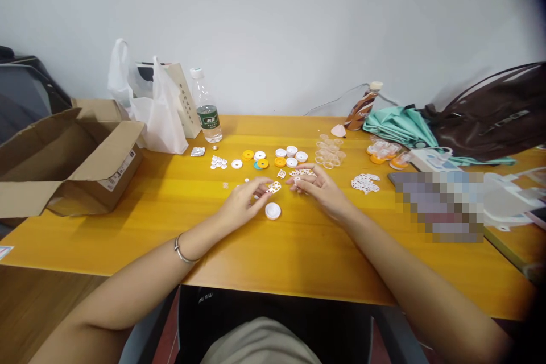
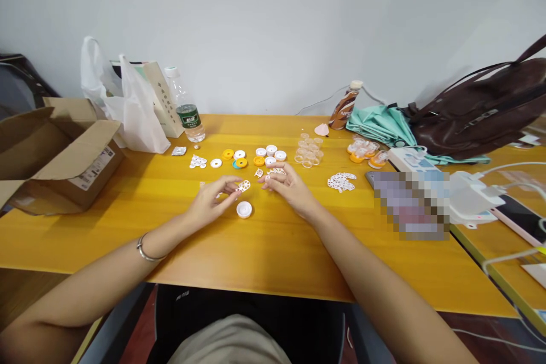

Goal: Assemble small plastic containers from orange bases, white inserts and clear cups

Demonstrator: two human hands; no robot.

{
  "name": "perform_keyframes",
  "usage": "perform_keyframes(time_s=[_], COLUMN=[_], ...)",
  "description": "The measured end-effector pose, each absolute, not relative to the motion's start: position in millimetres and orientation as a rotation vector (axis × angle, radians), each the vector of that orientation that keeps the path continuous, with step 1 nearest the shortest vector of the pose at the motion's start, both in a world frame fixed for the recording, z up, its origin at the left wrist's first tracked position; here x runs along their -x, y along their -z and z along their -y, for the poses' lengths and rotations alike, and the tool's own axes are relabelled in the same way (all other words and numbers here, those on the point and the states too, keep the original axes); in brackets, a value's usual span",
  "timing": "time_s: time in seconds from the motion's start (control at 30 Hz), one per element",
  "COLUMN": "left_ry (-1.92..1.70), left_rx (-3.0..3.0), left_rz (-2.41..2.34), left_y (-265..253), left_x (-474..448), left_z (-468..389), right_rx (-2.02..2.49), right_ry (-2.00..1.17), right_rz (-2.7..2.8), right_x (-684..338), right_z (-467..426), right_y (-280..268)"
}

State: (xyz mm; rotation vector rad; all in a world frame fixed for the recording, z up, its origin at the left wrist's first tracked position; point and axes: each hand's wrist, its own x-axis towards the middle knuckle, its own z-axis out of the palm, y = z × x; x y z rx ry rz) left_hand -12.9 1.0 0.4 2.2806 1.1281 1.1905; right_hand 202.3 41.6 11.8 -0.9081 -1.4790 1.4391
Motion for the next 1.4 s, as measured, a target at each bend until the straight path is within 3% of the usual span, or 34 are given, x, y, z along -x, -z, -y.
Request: perform_keyframes(time_s=[0.2,0.83,1.13,1.4], left_ry=[-1.168,-1.167,-1.83,-1.321], left_rx=[-2.277,-2.26,-2.444,-2.383], left_rz=[-1.132,-1.119,-0.719,-1.055], left_y=[1,2,-15,3], left_x=[14,13,14,19], left_z=[-2,-2,12,-11], right_rx=[0.884,0.895,0.658,0.706], right_ry=[-1.641,-1.547,-1.504,-1.425], right_rz=[1.236,1.242,1.336,1.452], right_x=[-204,-202,-201,-195], right_z=[-44,-43,-27,-32], right_y=[-9,-9,-20,-10])
